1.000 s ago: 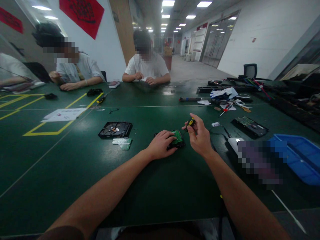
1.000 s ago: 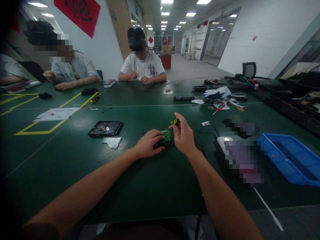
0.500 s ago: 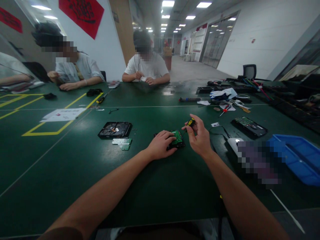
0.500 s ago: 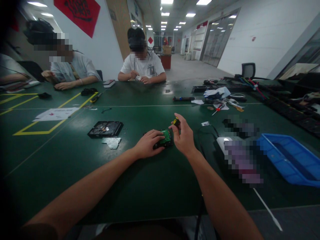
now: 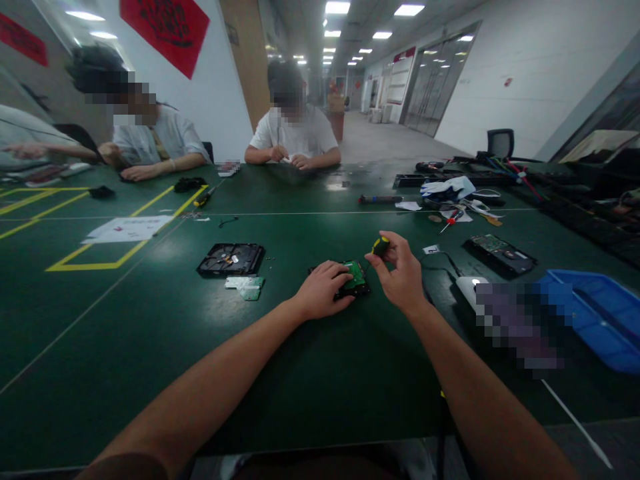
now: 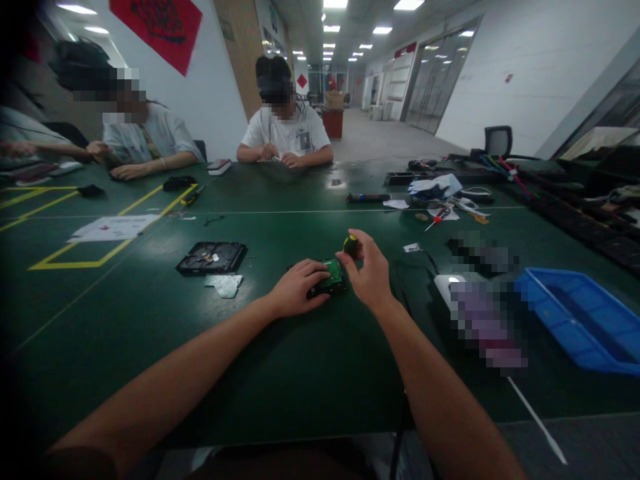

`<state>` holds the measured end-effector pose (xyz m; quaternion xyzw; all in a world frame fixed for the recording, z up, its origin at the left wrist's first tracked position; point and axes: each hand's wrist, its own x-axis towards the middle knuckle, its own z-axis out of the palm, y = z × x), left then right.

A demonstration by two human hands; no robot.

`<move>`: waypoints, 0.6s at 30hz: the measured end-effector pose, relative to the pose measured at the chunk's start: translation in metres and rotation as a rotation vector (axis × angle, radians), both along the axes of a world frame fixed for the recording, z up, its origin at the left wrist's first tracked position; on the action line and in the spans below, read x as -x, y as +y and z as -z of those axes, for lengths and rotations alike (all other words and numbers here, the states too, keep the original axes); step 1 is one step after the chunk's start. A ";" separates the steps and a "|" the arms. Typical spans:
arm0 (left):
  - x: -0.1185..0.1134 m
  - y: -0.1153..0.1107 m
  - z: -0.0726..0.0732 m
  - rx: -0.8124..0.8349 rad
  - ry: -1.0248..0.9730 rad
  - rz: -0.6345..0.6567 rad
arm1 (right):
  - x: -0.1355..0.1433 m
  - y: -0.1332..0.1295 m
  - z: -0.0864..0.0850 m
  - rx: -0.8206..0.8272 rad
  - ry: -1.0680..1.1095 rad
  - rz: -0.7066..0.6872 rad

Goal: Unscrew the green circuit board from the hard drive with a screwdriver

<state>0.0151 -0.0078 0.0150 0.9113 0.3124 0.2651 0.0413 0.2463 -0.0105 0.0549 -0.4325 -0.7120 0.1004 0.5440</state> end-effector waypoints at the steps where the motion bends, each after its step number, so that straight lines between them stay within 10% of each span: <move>1: 0.000 0.000 0.000 0.001 -0.004 0.002 | 0.000 0.000 -0.002 -0.010 -0.006 0.003; 18: 0.000 0.001 0.003 -0.022 -0.003 -0.011 | 0.003 -0.005 -0.009 0.079 -0.030 -0.186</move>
